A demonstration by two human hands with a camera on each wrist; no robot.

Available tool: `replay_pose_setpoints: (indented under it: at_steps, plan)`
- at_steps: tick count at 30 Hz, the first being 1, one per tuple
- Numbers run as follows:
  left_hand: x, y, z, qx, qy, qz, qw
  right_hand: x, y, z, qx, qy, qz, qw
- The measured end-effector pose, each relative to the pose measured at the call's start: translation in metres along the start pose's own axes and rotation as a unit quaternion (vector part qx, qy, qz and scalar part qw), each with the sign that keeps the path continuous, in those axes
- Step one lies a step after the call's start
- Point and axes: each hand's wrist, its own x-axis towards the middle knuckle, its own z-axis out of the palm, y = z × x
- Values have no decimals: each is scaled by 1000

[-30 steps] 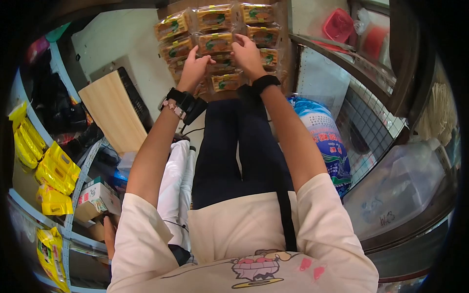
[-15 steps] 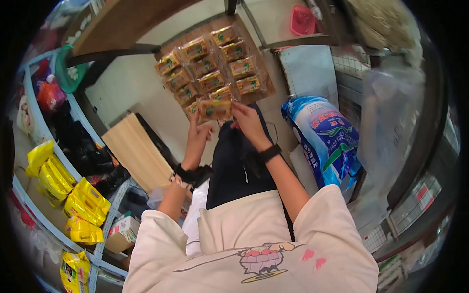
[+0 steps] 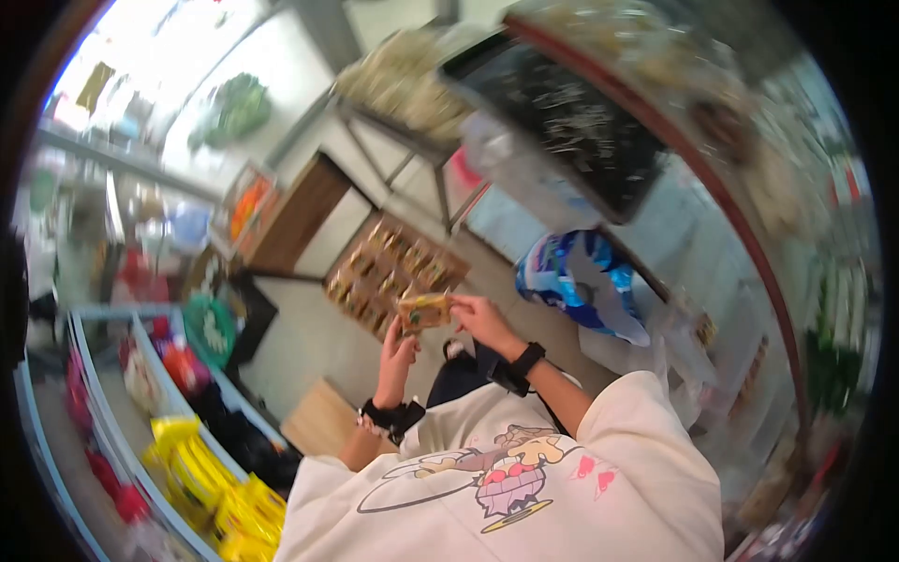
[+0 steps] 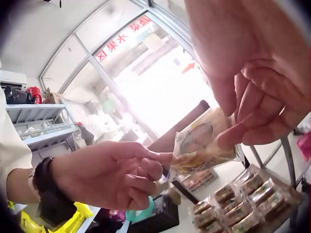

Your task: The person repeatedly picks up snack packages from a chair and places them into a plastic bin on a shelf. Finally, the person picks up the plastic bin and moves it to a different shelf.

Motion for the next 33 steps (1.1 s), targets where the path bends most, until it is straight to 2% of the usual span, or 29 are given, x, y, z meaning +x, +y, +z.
replay_pose_setpoints:
  at_steps: [6,11,14,16,18,20,21,22,25,28,30,31,32,33]
  plan:
    - [-11,41,70,46,-143,81,985,-67,-24,-54,-17,153,-119,981]
    - [-21,42,157,151,-251,156,943,-143,-20,-121,25,270,-140,952]
    - [-35,39,216,190,-305,159,920,-182,3,-164,58,317,-155,934]
    - [-45,31,261,193,-324,173,910,-217,1,-193,84,378,-163,907]
    - [-55,24,303,228,-329,218,890,-249,4,-222,106,401,-177,892]
    - [-66,23,341,233,-338,205,888,-293,-15,-246,13,461,-151,874]
    - [-66,19,359,287,-338,282,851,-308,-18,-258,-2,483,-161,861]
    - [-68,17,377,335,-334,357,805,-318,-15,-272,2,486,-159,859]
    - [-76,12,430,336,-352,331,809,-340,-3,-315,17,523,-188,831]
    - [-78,-3,475,378,-351,308,799,-354,-1,-353,74,499,-182,844]
    - [-63,-27,498,370,-402,342,765,-352,10,-382,49,486,-204,848]
    - [-60,-33,507,410,-405,372,728,-351,14,-393,1,488,-179,854]
    - [-58,-39,513,414,-403,372,727,-350,19,-403,-46,488,-153,858]
    - [-61,-40,521,479,-385,377,693,-349,22,-411,-83,493,-144,854]
